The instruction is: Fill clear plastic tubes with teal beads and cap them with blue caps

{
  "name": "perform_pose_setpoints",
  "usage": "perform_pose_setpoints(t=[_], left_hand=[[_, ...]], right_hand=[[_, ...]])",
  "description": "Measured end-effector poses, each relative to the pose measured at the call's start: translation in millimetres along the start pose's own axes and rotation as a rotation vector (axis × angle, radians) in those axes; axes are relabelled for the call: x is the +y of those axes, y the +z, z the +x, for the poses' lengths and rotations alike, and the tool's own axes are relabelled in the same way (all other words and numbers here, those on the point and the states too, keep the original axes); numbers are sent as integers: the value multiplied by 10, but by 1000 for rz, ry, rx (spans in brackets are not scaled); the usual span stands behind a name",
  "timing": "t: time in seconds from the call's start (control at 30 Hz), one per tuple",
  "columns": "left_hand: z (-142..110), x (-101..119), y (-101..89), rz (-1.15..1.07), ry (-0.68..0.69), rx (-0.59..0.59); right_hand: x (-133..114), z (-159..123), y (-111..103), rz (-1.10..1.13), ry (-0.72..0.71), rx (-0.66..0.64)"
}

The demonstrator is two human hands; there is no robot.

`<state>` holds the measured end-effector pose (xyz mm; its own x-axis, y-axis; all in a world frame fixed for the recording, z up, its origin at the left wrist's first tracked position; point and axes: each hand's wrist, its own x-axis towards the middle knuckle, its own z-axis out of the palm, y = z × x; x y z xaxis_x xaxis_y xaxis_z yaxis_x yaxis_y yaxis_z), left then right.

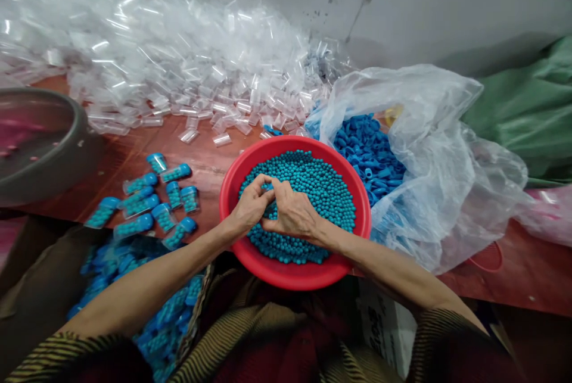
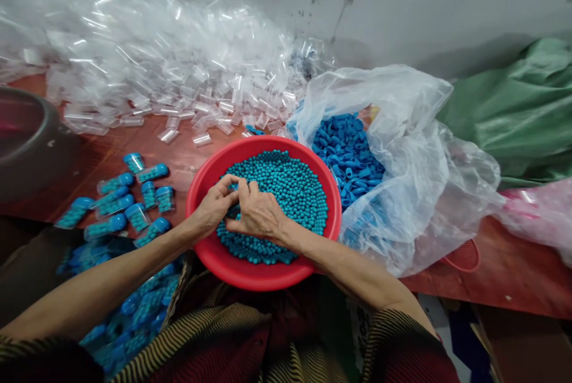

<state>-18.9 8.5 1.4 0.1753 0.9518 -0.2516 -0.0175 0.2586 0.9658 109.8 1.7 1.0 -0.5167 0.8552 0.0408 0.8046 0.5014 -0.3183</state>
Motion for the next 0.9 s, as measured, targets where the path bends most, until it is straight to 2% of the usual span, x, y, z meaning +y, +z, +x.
perform_pose_setpoints(t=[0.13,0.27,0.33,0.37,0.43,0.5,0.57,0.67,0.77,0.83,0.9], left_hand=[[75,20,6,13,26,79],[57,80,-5,-150,-4,-36],[-47,129,-85,-100,34,-50],[-116,152,-156,-27,87,-21],[-261,175,-364,177,228,115],[-382,139,-644,411,339,339],[-465,25,-959,630,351,579],[-538,-236,-1398,868,253,798],[-553,-416,-1719,1065,154,909],[-483,-412,-1888,1156,132,917],[-318,-323,-2056,1205,155,845]], right_hand=[[97,101,39,212,-24,-7],[289,104,-17,497,-92,-37],[373,50,-35,577,-52,-30],[413,16,-32,595,-21,-23],[491,-50,2,587,18,-23],[556,-95,55,545,9,-41],[583,-112,90,485,-32,-55],[493,-76,43,376,-114,28],[200,77,-105,226,-262,126],[-99,270,-182,119,-395,80],[-434,525,-178,17,-497,-36]])
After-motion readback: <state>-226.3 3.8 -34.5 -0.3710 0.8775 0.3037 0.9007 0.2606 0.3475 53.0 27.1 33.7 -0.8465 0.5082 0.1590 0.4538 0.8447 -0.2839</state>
